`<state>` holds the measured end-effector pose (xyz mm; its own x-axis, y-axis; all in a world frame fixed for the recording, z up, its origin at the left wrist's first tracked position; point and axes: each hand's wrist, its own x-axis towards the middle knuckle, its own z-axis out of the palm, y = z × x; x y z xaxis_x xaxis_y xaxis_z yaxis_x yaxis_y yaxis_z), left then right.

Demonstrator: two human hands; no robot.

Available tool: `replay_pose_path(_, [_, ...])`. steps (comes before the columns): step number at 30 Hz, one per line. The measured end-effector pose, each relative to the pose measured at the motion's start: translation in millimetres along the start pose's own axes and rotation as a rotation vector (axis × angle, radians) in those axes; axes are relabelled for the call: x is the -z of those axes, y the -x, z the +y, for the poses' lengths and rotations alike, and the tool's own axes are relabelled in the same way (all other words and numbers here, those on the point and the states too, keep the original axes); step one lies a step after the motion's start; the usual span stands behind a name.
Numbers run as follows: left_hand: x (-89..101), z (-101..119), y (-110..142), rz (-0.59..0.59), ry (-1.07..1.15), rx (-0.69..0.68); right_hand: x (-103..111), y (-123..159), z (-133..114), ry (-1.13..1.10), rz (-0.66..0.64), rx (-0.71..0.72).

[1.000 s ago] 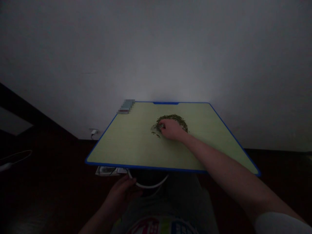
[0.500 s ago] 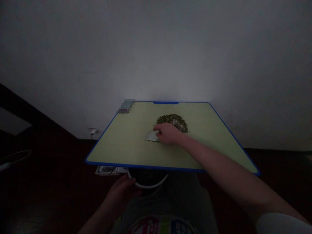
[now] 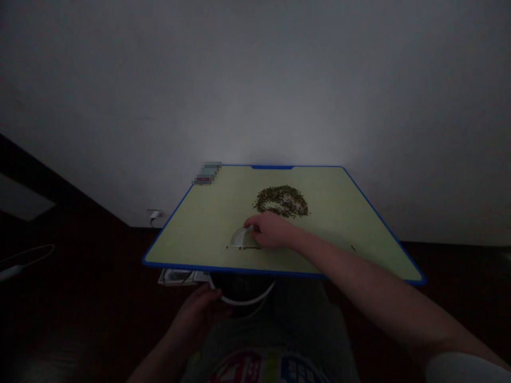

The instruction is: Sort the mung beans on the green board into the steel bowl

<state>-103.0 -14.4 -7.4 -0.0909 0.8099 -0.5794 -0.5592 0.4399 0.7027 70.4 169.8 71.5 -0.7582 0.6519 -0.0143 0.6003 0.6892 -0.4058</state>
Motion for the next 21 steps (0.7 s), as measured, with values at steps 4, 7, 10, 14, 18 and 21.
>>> replay_pose_path(4, [-2.4, 2, 2, 0.028, 0.009, 0.002, -1, 8, -6, -0.015, -0.014, 0.002])
replay_pose_path(7, [-4.8, 3, 5, 0.033, 0.015, 0.002, -3, 15, -10, -0.031, -0.009, 0.005])
replay_pose_path(10, [-6.9, 5, 7, 0.044, 0.008, 0.002, -6, 23, -13, -0.047, 0.012, -0.006])
replay_pose_path(14, [-9.1, 6, 8, 0.038, 0.004, 0.001, -9, 27, -13, -0.061, 0.01, -0.014])
replay_pose_path(18, [-9.3, 6, 7, 0.026, -0.005, 0.005, -10, 27, -13, -0.061, 0.017, -0.005])
replay_pose_path(21, [-7.6, 5, 6, 0.015, 0.002, 0.011, -10, 26, -13, -0.067, 0.013, -0.013])
